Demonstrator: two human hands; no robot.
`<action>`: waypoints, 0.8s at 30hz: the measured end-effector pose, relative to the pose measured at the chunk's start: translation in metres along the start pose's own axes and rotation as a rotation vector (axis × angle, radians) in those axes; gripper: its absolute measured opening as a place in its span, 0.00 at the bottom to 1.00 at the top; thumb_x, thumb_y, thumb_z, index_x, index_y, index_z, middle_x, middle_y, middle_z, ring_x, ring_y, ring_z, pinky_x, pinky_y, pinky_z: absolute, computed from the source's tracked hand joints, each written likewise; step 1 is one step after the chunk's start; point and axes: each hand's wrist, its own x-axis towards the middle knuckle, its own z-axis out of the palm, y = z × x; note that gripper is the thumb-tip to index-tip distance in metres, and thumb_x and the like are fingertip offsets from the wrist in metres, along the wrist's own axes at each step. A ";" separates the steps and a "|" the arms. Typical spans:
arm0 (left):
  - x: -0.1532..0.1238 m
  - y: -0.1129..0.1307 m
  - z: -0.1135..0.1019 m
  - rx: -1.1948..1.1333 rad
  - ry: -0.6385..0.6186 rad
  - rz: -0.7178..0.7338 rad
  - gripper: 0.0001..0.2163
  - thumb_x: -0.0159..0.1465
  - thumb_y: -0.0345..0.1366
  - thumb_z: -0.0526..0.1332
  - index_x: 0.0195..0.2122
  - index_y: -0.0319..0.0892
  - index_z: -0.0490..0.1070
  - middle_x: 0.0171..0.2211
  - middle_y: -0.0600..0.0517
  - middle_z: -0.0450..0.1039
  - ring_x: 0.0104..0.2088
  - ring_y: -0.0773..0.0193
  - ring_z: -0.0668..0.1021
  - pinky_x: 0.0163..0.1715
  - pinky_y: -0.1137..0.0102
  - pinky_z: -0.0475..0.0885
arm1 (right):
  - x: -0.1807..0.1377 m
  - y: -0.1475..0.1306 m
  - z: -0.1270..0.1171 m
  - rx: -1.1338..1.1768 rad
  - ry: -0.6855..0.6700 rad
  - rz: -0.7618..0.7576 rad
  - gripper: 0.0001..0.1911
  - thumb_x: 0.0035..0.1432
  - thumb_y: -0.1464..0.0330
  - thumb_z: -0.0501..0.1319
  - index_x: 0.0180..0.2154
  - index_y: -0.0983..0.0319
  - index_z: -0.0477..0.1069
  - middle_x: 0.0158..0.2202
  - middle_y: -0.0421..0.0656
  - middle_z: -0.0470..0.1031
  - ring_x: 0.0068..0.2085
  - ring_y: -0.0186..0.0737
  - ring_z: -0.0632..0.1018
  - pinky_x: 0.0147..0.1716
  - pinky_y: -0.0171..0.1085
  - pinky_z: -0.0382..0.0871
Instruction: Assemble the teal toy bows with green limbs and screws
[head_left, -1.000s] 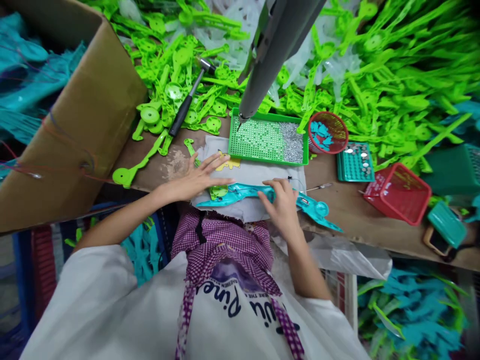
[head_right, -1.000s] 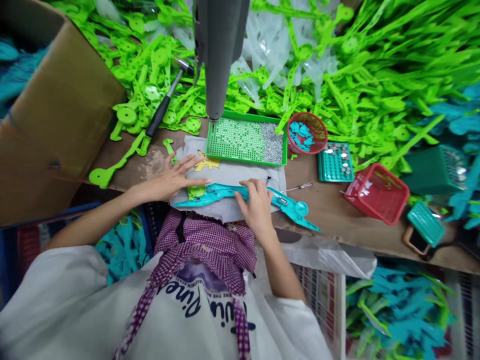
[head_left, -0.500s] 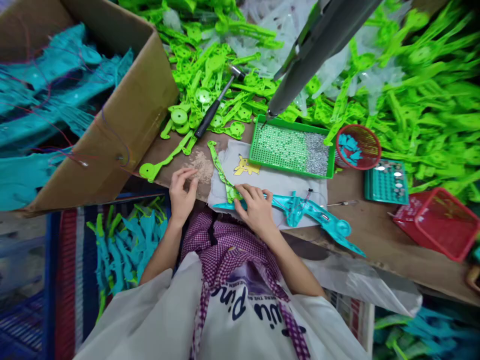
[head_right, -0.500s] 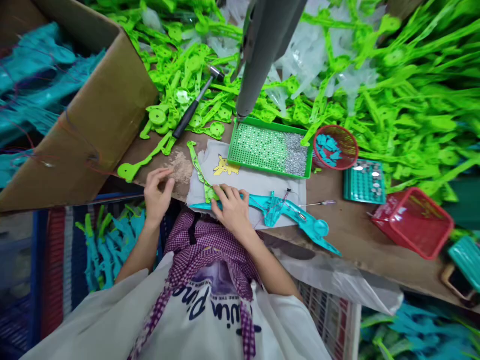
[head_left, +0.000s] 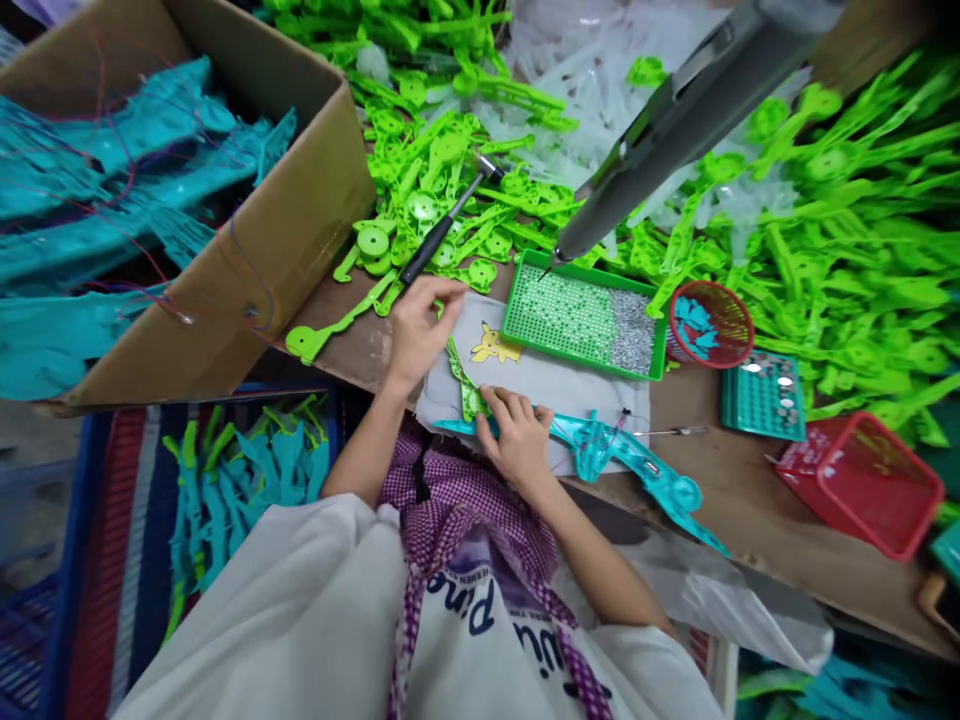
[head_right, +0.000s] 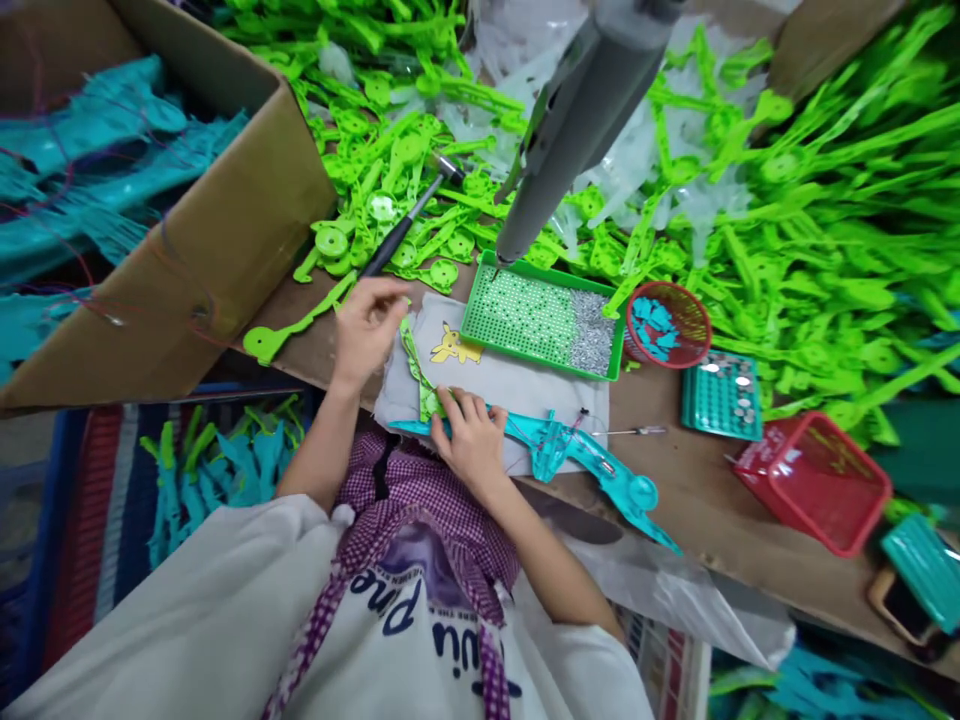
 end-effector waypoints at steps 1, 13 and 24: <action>-0.009 -0.003 -0.005 0.043 -0.035 -0.010 0.07 0.70 0.38 0.62 0.45 0.45 0.77 0.44 0.49 0.77 0.45 0.62 0.80 0.45 0.68 0.77 | 0.000 0.000 0.001 0.005 0.008 -0.004 0.18 0.70 0.63 0.55 0.57 0.61 0.73 0.50 0.47 0.82 0.47 0.42 0.75 0.45 0.45 0.53; 0.015 -0.034 -0.065 0.424 -0.055 0.015 0.09 0.69 0.32 0.58 0.46 0.44 0.77 0.45 0.47 0.77 0.48 0.56 0.79 0.54 0.61 0.73 | -0.001 0.002 0.007 0.041 0.070 -0.036 0.17 0.69 0.64 0.56 0.55 0.62 0.74 0.48 0.49 0.82 0.45 0.43 0.75 0.43 0.43 0.54; 0.178 -0.038 0.022 0.434 -0.308 0.154 0.11 0.63 0.25 0.58 0.42 0.41 0.77 0.42 0.45 0.79 0.45 0.55 0.78 0.51 0.60 0.71 | -0.001 0.001 0.010 0.045 0.112 -0.048 0.17 0.69 0.65 0.57 0.56 0.62 0.73 0.47 0.48 0.82 0.46 0.42 0.75 0.43 0.43 0.55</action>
